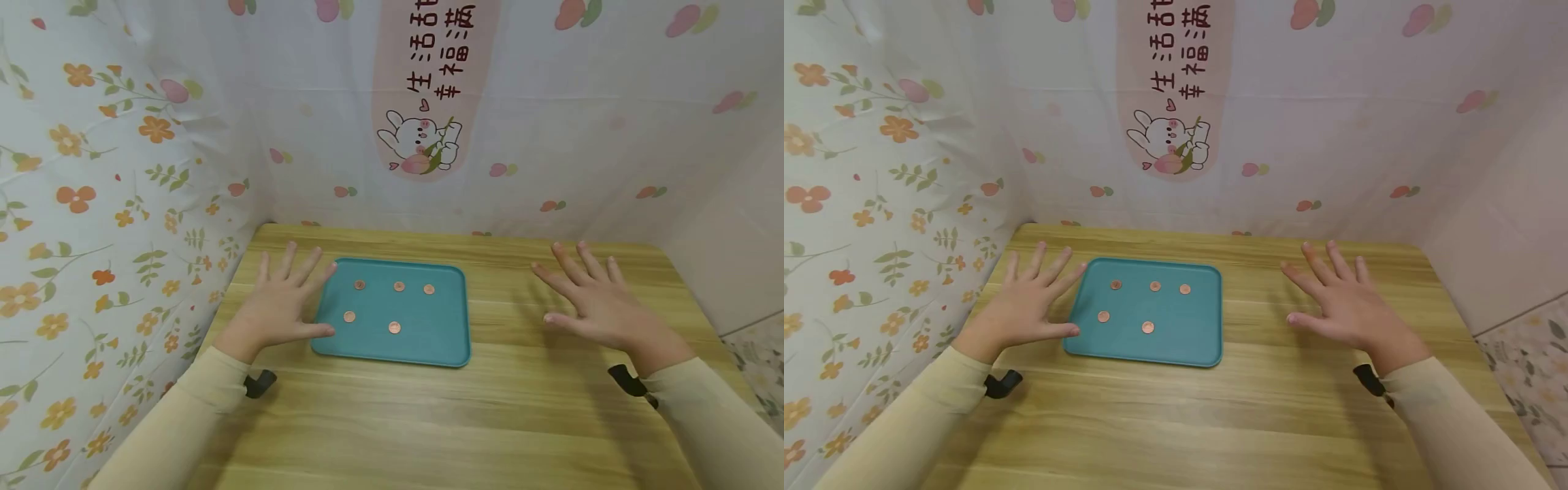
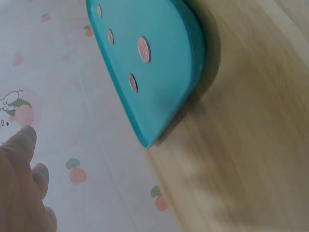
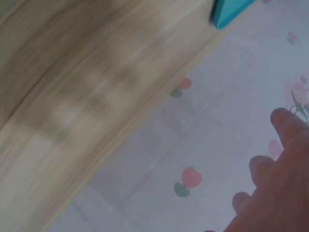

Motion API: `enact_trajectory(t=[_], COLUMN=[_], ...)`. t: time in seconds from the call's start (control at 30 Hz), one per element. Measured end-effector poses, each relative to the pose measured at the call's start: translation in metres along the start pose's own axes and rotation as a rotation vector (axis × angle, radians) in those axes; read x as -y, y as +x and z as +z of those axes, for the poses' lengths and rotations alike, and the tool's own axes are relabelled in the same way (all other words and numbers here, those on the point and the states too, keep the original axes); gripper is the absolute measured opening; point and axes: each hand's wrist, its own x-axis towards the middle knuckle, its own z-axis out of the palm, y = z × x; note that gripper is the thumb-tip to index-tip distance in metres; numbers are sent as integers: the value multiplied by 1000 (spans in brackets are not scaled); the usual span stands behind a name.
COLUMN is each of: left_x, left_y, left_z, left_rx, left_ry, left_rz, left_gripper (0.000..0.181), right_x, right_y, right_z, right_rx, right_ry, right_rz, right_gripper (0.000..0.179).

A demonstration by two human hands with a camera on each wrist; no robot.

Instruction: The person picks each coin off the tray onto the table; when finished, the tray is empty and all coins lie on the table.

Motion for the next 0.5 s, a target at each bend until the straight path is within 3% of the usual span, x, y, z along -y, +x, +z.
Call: enact_trajectory(t=[0.1, 0.2, 0.37, 0.5], left_x=[0, 0, 0, 2], left_y=[1, 0, -3, -3], left_z=[6, 11, 21, 33], left_rx=[-4, -5, 4, -45], left_ry=[-24, -108, -291, -450], left_rz=[0, -10, -49, -80], left_gripper=[110, 102, 92, 84], right_x=[2, 4, 8, 13], right_y=[4, 11, 19, 26], right_z=[4, 9, 15, 20], right_rx=[21, -3, -137, -254], right_ry=[49, 127, 313, 453], right_rz=[-5, -22, -59, -33], right_gripper=[82, 79, 68, 54])
